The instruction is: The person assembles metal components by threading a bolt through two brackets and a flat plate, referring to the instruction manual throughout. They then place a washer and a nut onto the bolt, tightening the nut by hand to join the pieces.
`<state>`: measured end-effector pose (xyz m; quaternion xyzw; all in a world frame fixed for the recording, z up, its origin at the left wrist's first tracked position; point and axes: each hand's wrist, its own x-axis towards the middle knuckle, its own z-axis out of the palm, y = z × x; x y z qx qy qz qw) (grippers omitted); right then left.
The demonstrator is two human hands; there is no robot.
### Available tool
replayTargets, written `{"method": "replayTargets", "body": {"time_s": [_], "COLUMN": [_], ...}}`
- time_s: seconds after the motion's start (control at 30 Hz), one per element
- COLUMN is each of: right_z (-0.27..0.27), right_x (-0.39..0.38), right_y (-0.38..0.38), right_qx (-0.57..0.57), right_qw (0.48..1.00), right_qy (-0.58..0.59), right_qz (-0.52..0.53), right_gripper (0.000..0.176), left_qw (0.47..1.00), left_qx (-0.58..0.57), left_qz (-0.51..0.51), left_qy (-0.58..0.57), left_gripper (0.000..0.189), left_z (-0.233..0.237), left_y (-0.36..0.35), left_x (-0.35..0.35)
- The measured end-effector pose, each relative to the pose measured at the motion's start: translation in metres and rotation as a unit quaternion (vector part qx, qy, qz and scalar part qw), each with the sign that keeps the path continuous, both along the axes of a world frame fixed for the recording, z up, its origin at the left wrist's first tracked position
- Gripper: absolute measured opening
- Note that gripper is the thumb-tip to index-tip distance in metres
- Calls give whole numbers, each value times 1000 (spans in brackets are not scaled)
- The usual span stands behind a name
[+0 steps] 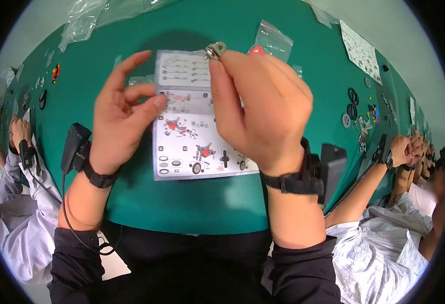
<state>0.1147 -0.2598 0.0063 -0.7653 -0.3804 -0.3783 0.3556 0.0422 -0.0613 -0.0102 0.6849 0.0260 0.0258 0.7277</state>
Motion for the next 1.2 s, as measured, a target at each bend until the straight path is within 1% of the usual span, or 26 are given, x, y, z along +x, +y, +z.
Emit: {"method": "replayTargets", "body": {"time_s": [0.1,0.13,0.23,0.27,0.37,0.4,0.47,0.57,0.6,0.67,0.7,0.77,0.9,1.0,1.1,1.2], "right_z": [10,17,27,29,24,23,24,28,30,31,30,29,27,26,31,31], "right_x": [-11,-17,-28,-30,-28,-28,-29,-32,-34,-34,-33,-33,-33,-34,-38,-42], "right_y": [-7,-9,-15,-17,-17,-16,-14,-13,-15,-16,-16,-17,-18,-19,-20,-19], "right_qx": [-36,-56,-100,-116,-117,-115,-111,-120,-133,-138,-130,-120,-107,-106,-129,-129], "right_qw": [999,998,995,993,991,991,992,991,989,988,989,990,992,991,989,989], "right_qy": [-14,-15,8,20,17,17,16,20,28,26,18,10,5,8,26,35], "right_qz": [-3,0,20,28,57,63,60,52,60,68,68,68,69,77,71,58], "right_gripper": [13,11,13,14,17,17,18,17,14,15,18,22,22,15,15,15], "left_qw": [997,994,986,984,977,974,973,966,960,961,961,963,972,976,978,978], "left_qx": [-23,-33,26,26,24,25,42,76,116,110,106,112,99,82,72,74], "left_qz": [41,62,102,106,114,140,153,99,72,56,48,43,31,27,25,21], "left_qy": [-65,-85,-129,-140,-180,-174,-169,-228,-246,-248,-249,-242,-211,-199,-196,-194], "left_gripper": [63,65,66,68,70,71,70,44,36,25,20,25,32,34,35,37], "left_z": [7,12,22,24,23,27,32,25,23,24,24,25,29,28,28,30], "left_y": [9,9,15,17,20,14,9,21,30,30,29,30,27,25,24,24], "left_x": [-4,-5,-10,-13,-19,-21,-26,-32,-31,-32,-32,-31,-33,-33,-32,-33]}}
